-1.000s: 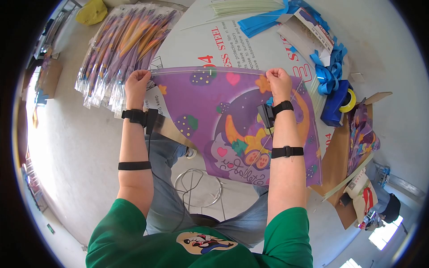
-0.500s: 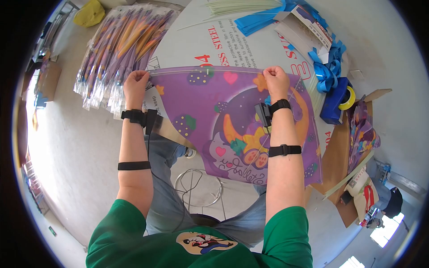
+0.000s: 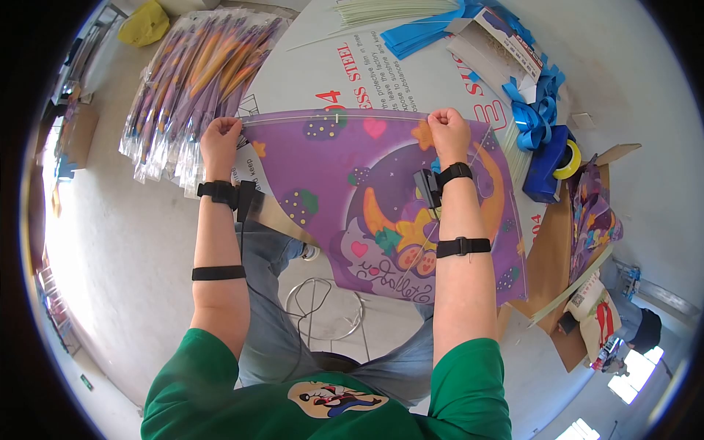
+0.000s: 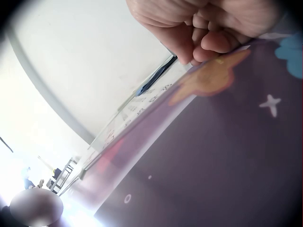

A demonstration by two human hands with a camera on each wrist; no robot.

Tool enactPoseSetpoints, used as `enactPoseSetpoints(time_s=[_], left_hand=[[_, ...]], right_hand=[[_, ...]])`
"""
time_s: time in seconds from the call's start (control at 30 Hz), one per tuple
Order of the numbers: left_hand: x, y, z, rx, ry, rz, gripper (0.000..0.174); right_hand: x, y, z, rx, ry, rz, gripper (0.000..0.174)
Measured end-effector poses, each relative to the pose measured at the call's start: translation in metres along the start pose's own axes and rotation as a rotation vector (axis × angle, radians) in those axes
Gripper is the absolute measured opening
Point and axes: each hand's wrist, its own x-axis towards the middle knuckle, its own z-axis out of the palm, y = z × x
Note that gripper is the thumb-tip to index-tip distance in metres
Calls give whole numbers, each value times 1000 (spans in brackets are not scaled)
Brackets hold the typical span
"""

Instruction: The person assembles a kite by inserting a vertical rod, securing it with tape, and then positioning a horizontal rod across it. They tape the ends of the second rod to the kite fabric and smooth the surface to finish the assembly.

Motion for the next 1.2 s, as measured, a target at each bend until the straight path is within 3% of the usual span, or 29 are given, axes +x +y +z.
enactPoseSetpoints(time_s=[1.2], left_hand=[[-1, 1, 1, 57, 56, 10, 16]], right_hand=[[1, 10, 0, -50, 33, -68, 10]])
